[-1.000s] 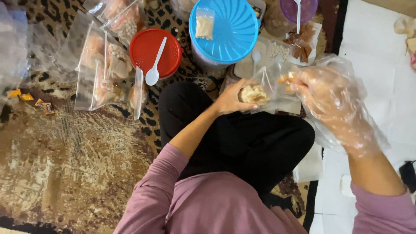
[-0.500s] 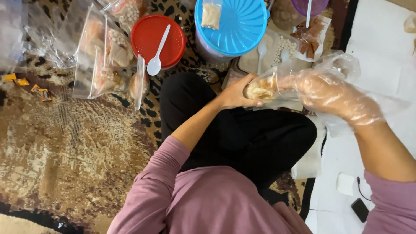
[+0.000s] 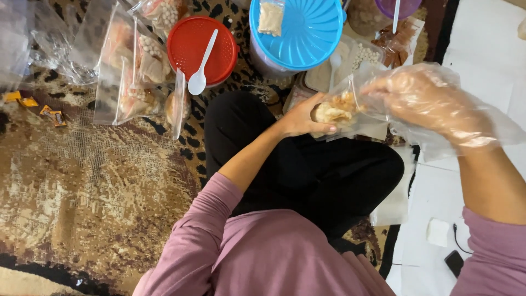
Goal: Manually filling small plastic bags with various food items like crackers and beans using hands and a spoon while sitting on the floor.
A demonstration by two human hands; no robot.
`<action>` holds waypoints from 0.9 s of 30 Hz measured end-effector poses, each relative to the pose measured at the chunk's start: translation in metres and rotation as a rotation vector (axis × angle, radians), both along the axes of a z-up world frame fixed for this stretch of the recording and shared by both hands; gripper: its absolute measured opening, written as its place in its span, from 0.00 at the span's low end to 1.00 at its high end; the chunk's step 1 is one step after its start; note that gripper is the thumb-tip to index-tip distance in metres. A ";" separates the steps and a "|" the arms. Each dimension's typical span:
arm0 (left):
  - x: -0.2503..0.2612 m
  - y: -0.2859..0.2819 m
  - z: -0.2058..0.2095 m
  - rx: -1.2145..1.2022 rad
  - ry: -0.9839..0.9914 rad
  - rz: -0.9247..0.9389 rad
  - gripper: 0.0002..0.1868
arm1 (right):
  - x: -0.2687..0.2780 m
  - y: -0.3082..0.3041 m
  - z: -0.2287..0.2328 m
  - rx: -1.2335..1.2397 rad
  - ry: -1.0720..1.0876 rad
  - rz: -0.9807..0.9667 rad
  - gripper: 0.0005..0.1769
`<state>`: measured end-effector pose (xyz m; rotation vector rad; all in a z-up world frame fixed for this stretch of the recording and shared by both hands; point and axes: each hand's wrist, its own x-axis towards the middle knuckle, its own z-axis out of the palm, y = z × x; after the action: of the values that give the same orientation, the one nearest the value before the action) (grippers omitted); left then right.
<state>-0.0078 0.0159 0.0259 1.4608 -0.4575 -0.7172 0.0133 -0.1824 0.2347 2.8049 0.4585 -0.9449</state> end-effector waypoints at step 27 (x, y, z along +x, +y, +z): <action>0.004 -0.001 -0.001 -0.083 0.210 0.023 0.34 | 0.020 0.019 0.046 0.227 0.219 -0.328 0.34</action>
<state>-0.0043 0.0147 0.0246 1.2948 -0.3045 -0.8146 0.0334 -0.1635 0.2807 3.0558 0.1348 -1.3546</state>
